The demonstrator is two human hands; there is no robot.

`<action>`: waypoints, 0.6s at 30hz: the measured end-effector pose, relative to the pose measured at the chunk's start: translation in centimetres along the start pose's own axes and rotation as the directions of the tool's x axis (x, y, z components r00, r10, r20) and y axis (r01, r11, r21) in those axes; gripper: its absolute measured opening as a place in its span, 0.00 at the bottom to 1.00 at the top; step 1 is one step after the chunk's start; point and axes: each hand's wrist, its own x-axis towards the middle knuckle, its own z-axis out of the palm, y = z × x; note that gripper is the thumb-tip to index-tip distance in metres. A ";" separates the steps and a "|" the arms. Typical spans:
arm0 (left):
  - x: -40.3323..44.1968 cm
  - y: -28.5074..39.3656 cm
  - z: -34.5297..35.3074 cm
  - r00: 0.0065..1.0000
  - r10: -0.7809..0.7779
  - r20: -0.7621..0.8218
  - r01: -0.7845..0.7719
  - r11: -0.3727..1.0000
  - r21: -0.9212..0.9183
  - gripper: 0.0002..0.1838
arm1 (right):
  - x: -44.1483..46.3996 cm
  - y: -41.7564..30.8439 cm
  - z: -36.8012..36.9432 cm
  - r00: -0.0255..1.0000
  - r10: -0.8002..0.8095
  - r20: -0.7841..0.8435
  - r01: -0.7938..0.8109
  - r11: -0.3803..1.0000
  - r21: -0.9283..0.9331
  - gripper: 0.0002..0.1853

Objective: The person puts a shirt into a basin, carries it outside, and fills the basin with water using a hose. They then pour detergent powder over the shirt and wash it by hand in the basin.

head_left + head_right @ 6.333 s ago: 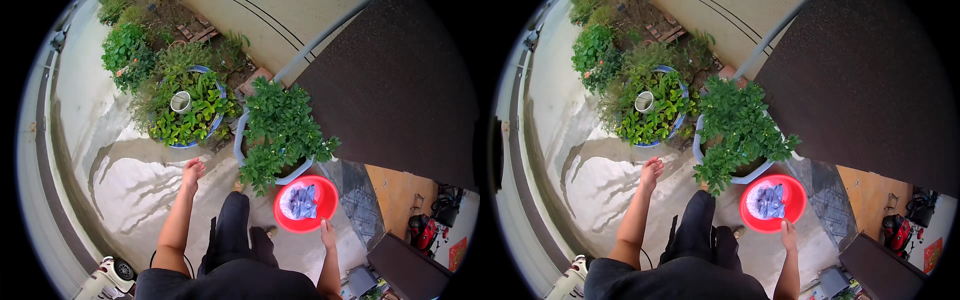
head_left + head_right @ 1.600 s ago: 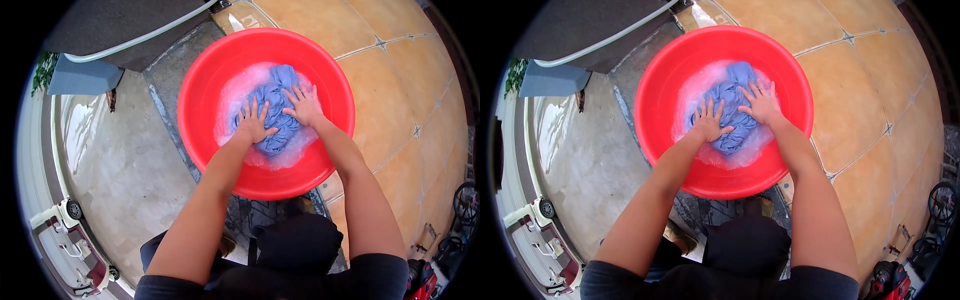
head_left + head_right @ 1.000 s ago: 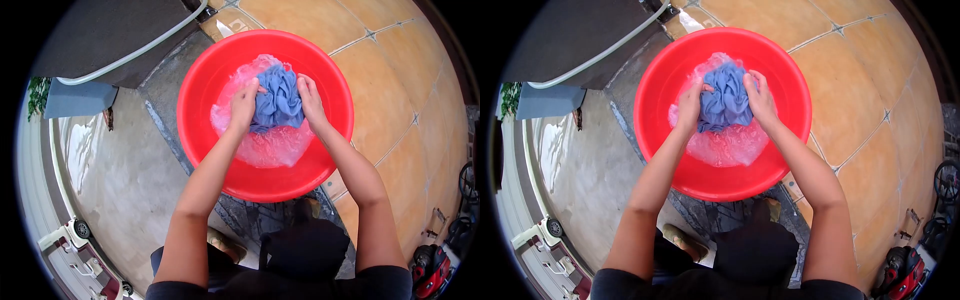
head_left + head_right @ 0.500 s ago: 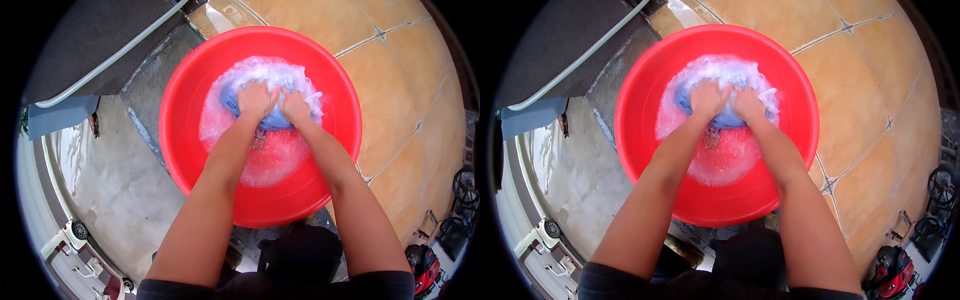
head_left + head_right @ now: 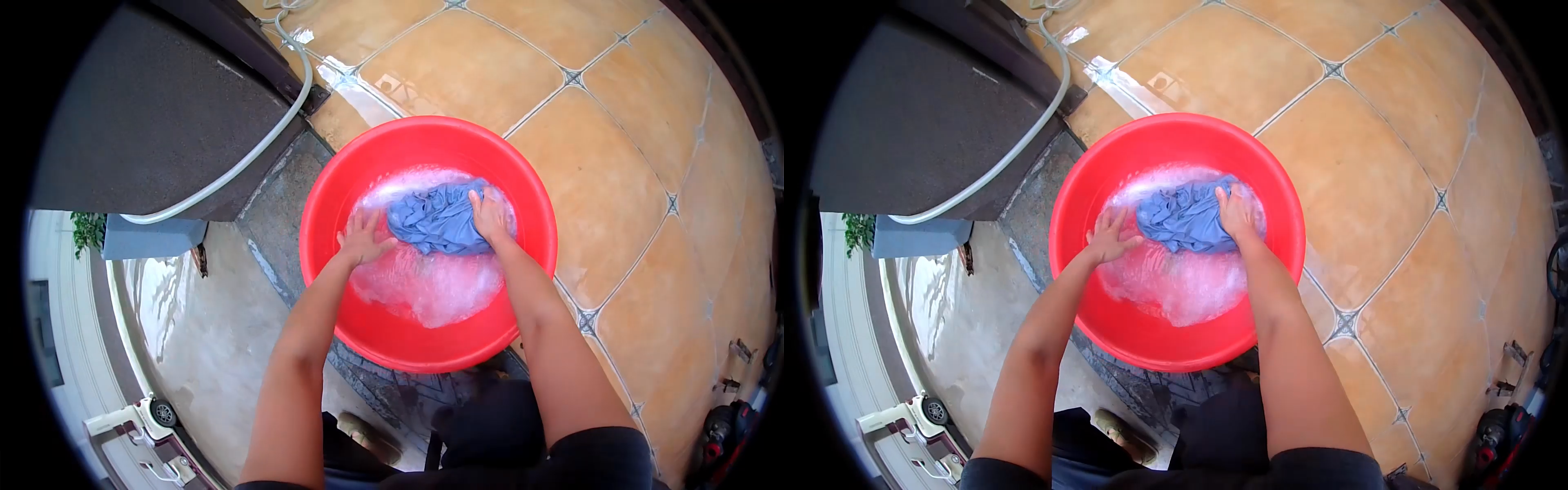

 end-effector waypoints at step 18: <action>6.3 20.7 -3.2 0.994 -0.055 0.095 0.109 0.510 -0.853 0.52 | 6.7 4.6 -13.6 0.939 0.035 0.343 -0.200 0.866 0.459 0.33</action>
